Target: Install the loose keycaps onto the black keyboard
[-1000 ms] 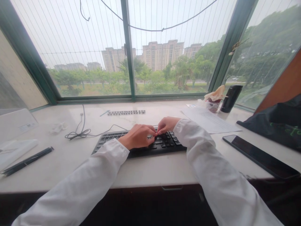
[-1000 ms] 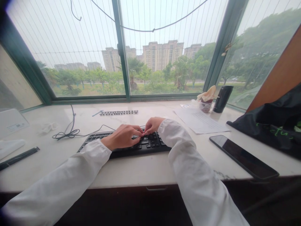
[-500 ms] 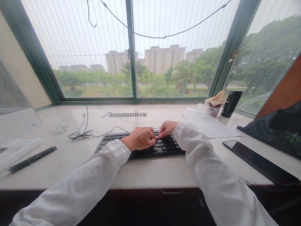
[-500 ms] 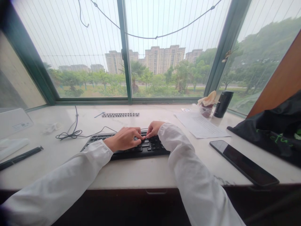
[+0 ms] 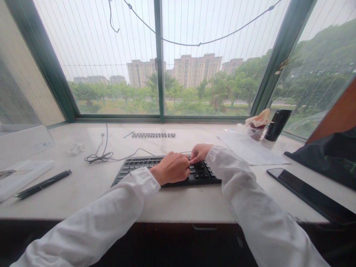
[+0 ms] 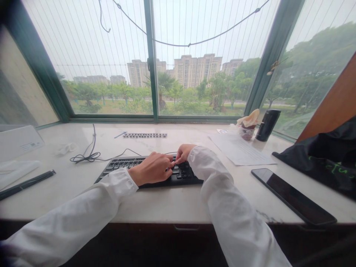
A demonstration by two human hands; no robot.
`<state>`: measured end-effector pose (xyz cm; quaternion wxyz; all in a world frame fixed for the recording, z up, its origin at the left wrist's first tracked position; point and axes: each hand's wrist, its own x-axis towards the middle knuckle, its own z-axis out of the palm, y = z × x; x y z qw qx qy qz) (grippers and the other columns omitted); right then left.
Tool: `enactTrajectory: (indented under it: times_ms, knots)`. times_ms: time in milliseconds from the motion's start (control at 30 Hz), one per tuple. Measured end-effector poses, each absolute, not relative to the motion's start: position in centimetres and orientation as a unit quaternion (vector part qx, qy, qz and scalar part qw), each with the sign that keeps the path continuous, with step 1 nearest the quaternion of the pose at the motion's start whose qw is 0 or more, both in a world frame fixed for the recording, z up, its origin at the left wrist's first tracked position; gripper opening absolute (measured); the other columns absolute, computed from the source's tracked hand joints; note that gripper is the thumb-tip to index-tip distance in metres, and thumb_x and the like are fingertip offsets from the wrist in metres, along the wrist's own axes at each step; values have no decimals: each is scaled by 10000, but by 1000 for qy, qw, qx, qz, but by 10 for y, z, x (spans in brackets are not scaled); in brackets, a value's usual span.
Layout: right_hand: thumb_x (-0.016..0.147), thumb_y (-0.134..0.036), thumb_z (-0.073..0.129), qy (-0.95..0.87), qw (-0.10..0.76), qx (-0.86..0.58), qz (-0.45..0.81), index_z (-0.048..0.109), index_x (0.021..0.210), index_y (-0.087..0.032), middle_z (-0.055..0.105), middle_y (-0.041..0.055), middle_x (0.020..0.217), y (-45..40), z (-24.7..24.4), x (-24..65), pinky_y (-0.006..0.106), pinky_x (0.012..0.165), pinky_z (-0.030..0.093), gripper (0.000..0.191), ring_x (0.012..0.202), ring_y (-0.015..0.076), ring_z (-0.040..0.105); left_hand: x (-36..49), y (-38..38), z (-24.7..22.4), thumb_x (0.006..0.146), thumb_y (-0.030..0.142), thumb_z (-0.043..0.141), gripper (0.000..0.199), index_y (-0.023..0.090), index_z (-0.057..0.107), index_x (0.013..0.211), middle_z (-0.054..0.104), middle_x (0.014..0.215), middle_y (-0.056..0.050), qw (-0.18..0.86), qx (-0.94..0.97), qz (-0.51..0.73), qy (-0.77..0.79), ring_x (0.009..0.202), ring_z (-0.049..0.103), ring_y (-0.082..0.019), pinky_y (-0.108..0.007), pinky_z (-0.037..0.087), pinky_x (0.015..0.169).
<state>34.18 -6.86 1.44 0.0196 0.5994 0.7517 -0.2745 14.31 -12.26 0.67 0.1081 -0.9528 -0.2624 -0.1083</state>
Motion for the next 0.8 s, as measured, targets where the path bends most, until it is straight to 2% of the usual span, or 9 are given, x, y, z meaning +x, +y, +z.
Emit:
enactTrajectory:
  times_ms: [167,433,600,800]
  knots:
    - [581,-506,778,763,27,591,-260,764,884,-160,702,25,771,-66,13,342,229,663,411,459,754,155,584,143,-122,6,836,229,444,259,156,668,727,690,822,-74,101,-954,-108,-260,670,630,-194,-304,427,592]
    - [503,-583,785,771,31,568,-287,764,869,-160,682,13,723,-58,12,347,240,642,410,560,716,152,565,140,-108,2,832,277,479,250,191,700,753,702,813,-54,69,-957,-116,-257,695,628,-193,-290,396,598]
    - [459,-627,778,761,21,566,-318,765,876,-161,664,6,697,-60,12,349,243,606,403,626,663,137,525,136,-99,1,833,275,481,265,234,739,786,707,895,-28,39,-956,-129,-260,707,623,-174,-278,383,593]
    - [497,-635,754,781,-15,552,-291,775,837,-162,674,10,701,-63,10,353,246,658,400,582,723,159,553,130,-89,1,818,311,532,263,315,748,969,694,960,9,-3,-958,-131,-254,780,638,-157,-261,419,655]
